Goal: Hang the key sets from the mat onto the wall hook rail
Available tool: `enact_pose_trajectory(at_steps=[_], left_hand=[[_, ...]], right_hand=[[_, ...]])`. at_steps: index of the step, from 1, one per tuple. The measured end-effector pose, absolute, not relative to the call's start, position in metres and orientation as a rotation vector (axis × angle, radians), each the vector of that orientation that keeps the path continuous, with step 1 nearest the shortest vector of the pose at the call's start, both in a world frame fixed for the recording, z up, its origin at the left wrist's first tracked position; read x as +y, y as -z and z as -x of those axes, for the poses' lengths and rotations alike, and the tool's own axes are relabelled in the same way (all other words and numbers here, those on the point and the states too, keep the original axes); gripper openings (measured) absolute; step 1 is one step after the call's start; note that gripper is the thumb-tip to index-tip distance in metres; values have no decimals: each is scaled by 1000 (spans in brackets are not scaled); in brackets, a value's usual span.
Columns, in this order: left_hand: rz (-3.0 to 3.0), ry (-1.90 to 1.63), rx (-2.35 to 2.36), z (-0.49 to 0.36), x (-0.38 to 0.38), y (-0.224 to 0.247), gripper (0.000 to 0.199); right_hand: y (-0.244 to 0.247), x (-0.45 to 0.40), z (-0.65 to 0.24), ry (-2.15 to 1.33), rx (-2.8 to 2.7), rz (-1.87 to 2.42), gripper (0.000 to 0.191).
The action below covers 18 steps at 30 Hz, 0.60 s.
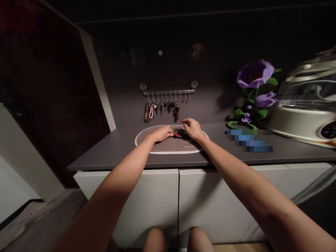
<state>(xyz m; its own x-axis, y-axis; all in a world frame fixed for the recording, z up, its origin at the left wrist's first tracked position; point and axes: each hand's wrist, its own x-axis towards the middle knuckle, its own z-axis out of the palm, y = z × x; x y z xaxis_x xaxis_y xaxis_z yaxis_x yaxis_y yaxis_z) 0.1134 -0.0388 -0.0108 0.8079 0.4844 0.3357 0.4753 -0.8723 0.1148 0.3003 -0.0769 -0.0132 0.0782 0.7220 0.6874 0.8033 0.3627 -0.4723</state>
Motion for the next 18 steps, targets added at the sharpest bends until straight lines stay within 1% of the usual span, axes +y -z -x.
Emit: enact_pose_trajectory(at_steps=[6,11,15,18], left_hand=[[-2941,-670,861,-115,-37,14,26],[-2839,-865,998,-117,-33,15,26],[-2682,-963,1072,-119,-35,11,27],[-2424,-1017,1089,-121,-39,8,24]], right_hand=[[12,-79,-297,127,-1682,1380,24],[9,-82,-295,134,-1694,1395,23],[9,-84,-294,139,-1704,1391,23],[8,-85,-292,147,-1713,1379,23]])
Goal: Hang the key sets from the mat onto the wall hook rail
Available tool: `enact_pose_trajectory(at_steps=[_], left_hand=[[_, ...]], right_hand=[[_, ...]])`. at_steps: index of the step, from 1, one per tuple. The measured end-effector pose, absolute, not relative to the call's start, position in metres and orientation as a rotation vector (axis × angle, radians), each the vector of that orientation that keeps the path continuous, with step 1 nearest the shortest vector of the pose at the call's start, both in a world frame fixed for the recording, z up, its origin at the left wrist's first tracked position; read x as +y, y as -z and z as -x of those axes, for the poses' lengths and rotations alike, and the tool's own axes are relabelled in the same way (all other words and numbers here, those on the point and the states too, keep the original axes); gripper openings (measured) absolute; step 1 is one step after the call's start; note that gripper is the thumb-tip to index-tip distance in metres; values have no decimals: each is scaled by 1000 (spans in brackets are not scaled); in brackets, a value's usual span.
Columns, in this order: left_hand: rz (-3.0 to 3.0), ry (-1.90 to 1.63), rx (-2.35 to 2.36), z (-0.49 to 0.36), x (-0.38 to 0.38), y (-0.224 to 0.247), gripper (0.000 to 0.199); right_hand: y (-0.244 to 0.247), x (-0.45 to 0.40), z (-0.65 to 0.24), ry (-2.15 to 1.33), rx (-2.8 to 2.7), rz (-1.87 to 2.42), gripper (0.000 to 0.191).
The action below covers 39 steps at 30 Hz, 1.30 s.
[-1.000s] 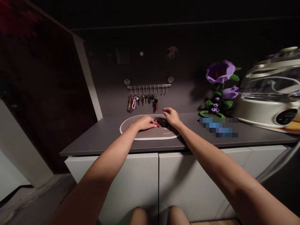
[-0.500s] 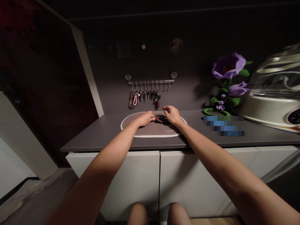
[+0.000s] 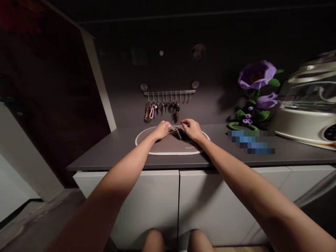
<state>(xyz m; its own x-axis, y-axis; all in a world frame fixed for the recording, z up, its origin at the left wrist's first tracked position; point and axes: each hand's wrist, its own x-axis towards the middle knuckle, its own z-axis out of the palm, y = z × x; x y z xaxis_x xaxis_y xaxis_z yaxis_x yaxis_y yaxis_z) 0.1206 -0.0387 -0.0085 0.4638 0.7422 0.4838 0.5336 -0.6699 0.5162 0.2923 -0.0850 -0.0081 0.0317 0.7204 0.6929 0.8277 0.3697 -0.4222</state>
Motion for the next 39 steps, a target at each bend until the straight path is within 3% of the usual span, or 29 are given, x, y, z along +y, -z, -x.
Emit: enact_pose_trajectory(at_steps=[14,31,39], left_hand=[[-1364,-1215,770,-123,-38,1,14],[-1011,-1235,420,-119,-41,-8,9],[-1006,-1160,362,-122,-45,-7,8]], right_hand=[[8,-87,-289,127,-1770,1292,20],[8,-97,-277,17,-1902,1172,21],[10,-93,-276,137,-1917,1138,22]])
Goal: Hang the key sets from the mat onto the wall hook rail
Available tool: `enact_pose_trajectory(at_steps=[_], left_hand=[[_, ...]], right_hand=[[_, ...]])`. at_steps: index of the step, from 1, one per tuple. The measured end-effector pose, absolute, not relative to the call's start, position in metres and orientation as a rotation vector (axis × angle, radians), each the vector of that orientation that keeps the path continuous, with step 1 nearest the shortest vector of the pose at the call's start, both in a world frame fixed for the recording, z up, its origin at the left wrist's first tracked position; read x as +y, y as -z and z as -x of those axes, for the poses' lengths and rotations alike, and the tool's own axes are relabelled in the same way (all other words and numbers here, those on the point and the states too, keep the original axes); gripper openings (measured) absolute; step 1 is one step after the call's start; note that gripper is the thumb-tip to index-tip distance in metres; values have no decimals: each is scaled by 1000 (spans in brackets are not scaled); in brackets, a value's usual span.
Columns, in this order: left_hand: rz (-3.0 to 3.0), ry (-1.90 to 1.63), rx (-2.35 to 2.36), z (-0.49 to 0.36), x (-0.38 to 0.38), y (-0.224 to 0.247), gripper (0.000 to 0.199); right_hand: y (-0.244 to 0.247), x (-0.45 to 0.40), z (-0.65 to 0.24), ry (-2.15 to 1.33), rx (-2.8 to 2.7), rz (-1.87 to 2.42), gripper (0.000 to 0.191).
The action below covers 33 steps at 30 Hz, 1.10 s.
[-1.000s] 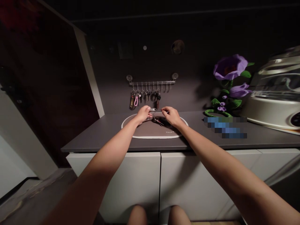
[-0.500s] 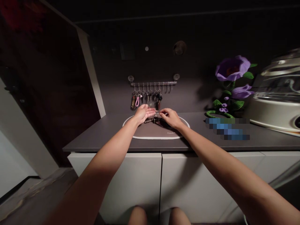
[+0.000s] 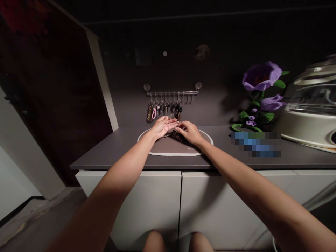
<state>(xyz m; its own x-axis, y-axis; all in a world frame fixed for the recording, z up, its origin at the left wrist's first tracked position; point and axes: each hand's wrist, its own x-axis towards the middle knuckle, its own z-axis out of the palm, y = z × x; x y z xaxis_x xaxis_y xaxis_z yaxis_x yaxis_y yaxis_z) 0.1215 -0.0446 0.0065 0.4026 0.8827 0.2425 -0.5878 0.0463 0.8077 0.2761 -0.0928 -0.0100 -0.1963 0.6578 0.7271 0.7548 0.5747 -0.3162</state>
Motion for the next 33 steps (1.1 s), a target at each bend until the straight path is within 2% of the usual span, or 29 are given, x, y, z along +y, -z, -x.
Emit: enact_pose_trajectory(at_steps=[21,33], left_hand=[[-983,-1213,313,-119,-47,-11,14],[-918,-1290,513,-120,-43,-7,12]], right_hand=[[9,-93,-278,173,-1828,1131,19],[9,-81,-288,-138,-1551,1045,28]])
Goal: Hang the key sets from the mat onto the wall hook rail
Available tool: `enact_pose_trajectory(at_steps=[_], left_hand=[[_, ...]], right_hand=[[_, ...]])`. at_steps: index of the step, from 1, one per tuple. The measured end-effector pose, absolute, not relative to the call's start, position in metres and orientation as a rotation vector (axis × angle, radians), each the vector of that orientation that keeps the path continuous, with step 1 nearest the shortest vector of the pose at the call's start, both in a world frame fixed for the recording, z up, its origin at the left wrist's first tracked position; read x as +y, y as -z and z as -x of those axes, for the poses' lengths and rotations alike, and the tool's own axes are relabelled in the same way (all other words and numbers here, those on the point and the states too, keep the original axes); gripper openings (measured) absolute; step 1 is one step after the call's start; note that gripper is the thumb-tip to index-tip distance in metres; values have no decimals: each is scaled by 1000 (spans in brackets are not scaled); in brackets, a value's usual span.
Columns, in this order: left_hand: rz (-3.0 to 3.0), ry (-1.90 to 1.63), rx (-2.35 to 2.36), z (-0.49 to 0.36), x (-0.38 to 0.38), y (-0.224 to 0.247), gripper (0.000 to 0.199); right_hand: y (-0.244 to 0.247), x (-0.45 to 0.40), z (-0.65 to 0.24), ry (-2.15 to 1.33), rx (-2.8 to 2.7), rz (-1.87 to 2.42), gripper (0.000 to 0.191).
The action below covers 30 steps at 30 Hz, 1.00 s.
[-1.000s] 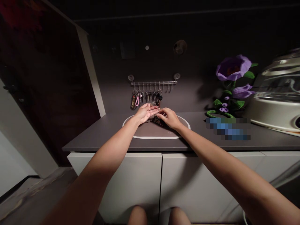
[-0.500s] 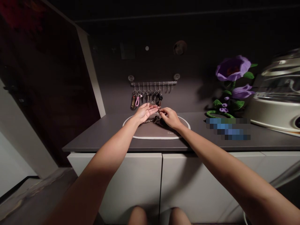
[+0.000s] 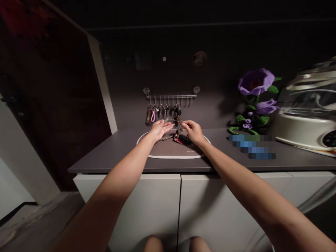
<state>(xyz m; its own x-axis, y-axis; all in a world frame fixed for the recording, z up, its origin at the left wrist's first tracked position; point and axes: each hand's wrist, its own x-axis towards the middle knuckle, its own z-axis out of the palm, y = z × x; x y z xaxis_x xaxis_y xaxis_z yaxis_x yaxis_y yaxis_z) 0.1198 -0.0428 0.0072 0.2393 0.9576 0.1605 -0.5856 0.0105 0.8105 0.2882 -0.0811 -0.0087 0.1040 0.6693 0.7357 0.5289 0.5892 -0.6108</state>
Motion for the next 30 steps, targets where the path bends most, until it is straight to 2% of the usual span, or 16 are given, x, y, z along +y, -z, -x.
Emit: enact_pose_trajectory(at_steps=[8,15,22,30], left_hand=[[-1320,-1163,818,-126,-41,4,15],[-1754,-1109,827,-133,-41,16,15],[-2406,-1256,823,-135,-41,19,21],[-2554,-1380,1090,-134,-35,21,26]], right_hand=[[3,-77,-292,-307,-1354,941,34],[-5,-76,-290,-433,-1278,891,35],[-19,-63,-291,-520,-1234,862,35],[-41,-36,-294,-579,-1154,902,29]])
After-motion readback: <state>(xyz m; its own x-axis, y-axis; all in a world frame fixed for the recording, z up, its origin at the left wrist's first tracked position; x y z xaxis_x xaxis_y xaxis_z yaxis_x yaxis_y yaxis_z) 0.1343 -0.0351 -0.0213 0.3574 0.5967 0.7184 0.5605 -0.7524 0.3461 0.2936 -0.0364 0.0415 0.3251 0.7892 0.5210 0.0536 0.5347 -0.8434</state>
